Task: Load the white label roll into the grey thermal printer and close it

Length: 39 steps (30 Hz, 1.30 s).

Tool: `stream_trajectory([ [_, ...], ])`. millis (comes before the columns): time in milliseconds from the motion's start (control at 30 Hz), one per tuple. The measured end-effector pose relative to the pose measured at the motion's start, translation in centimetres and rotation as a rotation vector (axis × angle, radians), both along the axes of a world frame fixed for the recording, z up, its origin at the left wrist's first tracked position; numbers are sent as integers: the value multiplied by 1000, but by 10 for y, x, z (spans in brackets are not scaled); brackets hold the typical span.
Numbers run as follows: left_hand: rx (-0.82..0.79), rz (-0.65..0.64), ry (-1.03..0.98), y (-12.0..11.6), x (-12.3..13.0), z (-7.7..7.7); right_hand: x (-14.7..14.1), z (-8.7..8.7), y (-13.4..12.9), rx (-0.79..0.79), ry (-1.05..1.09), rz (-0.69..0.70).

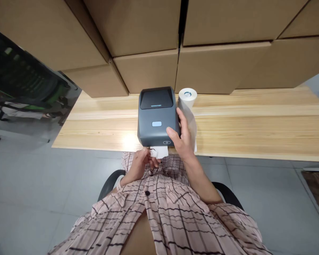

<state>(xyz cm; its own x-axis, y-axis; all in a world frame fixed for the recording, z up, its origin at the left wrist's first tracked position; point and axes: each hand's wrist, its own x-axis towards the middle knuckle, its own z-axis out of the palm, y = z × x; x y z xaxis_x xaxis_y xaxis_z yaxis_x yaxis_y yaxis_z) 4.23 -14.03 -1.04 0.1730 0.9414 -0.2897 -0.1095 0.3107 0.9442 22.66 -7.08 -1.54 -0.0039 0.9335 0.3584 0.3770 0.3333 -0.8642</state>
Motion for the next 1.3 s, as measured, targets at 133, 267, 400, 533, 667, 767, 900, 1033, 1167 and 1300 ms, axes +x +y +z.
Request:
stream_trajectory([
  [133, -191, -66, -160, 12, 14, 6, 0, 2, 0, 13, 33, 18],
  [267, -87, 74, -85, 13, 24, -2, 1, 20, -3, 199, -193, -88],
  [400, 2, 72, 3, 8, 19, -8, 2, 38, -6, 353, -431, -39],
  [533, 114, 72, 122, 5, 0, -7, 2, 45, -4, 371, -545, 15],
  [667, 377, 425, 259, 10, -20, -6, 1, 48, 4, 317, -552, 80],
  [767, 545, 543, 291, 23, -28, -3, 4, 40, 5, 255, -368, 137],
  [900, 602, 373, 311, 34, -26, 0, 10, 15, -4, 151, 102, 52],
  [1033, 656, 266, 279, 38, -16, 3, 8, 2, -17, 100, 192, 30],
  [1167, 783, 347, 283, 49, -10, 15, 5, 19, -15, 219, -26, 38],
  [1300, 727, 536, 225, 75, -17, 24, 12, 49, 9, 356, -70, -56],
])
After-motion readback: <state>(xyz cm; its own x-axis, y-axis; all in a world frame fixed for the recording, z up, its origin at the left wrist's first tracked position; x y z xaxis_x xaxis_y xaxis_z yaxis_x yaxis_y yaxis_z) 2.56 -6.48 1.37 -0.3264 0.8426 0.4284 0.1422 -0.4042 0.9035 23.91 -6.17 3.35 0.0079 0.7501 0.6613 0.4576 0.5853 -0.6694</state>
